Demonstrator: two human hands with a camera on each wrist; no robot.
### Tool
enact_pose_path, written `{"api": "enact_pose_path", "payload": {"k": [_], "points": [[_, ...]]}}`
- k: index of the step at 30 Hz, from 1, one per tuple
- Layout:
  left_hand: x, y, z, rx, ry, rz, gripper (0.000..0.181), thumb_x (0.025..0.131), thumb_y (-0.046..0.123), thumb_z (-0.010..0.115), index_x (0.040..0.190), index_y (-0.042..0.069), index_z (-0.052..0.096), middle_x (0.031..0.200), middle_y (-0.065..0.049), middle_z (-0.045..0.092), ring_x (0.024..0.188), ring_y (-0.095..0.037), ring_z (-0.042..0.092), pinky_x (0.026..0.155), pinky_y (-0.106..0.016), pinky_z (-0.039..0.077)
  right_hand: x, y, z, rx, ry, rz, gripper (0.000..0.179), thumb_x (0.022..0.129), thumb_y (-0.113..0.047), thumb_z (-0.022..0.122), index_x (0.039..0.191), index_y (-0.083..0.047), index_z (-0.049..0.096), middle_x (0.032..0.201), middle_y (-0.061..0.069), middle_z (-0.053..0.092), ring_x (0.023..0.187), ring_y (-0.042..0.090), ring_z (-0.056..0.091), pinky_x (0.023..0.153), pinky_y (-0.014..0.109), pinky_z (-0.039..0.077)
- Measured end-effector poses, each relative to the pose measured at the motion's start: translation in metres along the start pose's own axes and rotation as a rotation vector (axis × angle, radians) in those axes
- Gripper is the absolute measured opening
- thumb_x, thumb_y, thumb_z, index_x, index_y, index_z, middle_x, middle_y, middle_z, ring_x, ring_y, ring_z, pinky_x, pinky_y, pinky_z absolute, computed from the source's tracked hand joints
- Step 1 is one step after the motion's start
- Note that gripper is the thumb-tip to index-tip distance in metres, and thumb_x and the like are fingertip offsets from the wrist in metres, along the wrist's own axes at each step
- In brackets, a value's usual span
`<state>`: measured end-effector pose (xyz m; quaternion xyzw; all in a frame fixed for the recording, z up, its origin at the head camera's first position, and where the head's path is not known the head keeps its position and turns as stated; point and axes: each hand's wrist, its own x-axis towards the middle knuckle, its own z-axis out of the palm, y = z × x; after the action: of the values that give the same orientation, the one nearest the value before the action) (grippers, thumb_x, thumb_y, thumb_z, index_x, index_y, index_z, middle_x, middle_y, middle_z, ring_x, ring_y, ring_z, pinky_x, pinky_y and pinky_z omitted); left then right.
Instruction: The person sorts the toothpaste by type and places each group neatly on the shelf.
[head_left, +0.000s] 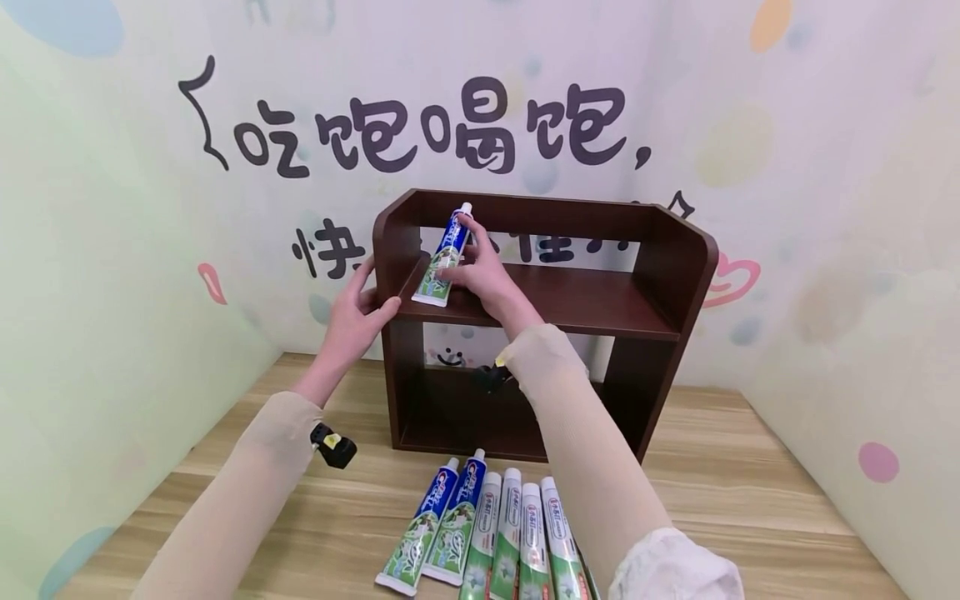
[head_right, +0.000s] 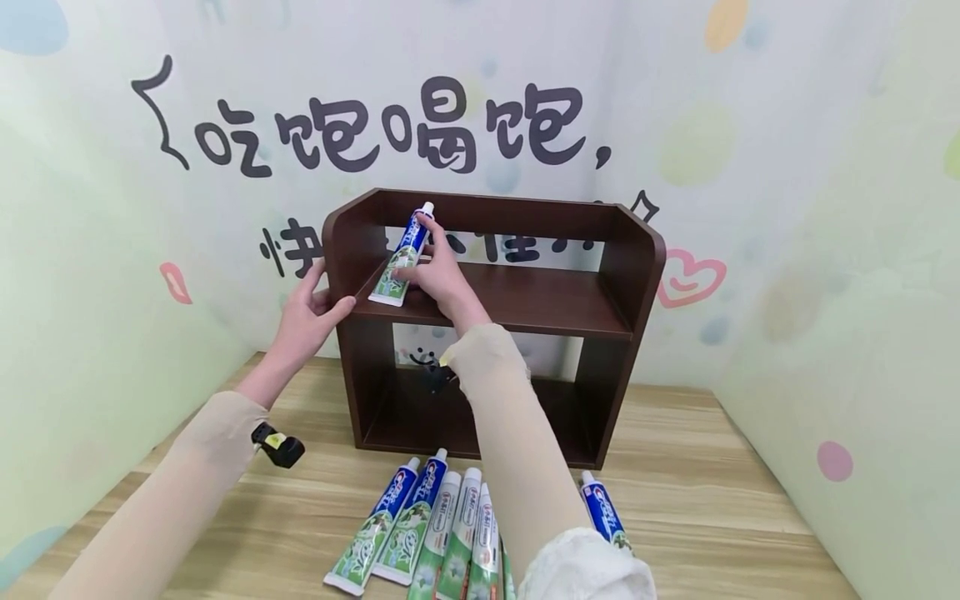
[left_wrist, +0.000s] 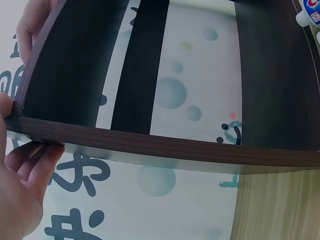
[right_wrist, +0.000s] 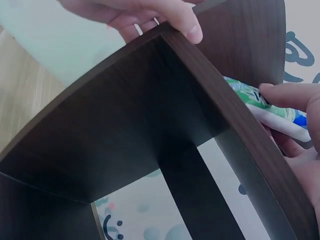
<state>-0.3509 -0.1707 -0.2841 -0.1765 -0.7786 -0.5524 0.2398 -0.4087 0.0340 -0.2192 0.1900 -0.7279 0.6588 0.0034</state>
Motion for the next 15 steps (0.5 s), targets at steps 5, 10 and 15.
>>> {"api": "enact_pose_path", "payload": {"k": [5,10,15], "points": [[-0.0003,0.0003,-0.0003,-0.003,0.001,-0.002,0.071,0.094,0.016,0.063,0.156,0.025,0.029,0.154,-0.012,0.045,0.131,-0.036,0.056,0.103,-0.052,0.051,-0.0031,-0.0007,-0.0005,-0.092,-0.083,-0.013,0.096,0.084,-0.002,0.073,0.154,-0.040,0.020,0.151,0.014,0.035,0.132,0.031,0.050,0.113,0.043,0.045],[-0.0008,0.0003,-0.0001,0.000,0.003,-0.005,0.071,0.094,0.016,0.063,0.156,0.026,0.030,0.153,-0.012,0.046,0.130,-0.035,0.057,0.102,-0.052,0.051,-0.0036,-0.0008,-0.0012,-0.191,-0.095,0.001,0.099,0.083,-0.004,0.075,0.156,-0.037,0.016,0.149,0.015,0.037,0.130,0.030,0.052,0.114,0.041,0.045],[-0.0014,0.0013,-0.0004,0.003,0.000,-0.008,0.072,0.094,0.017,0.064,0.156,0.026,0.029,0.153,-0.013,0.046,0.131,-0.036,0.056,0.103,-0.052,0.051,-0.0010,0.0022,-0.0006,-0.262,-0.059,-0.001,0.101,0.082,-0.008,0.077,0.157,-0.034,0.016,0.146,0.016,0.041,0.128,0.030,0.054,0.115,0.041,0.044]]}}
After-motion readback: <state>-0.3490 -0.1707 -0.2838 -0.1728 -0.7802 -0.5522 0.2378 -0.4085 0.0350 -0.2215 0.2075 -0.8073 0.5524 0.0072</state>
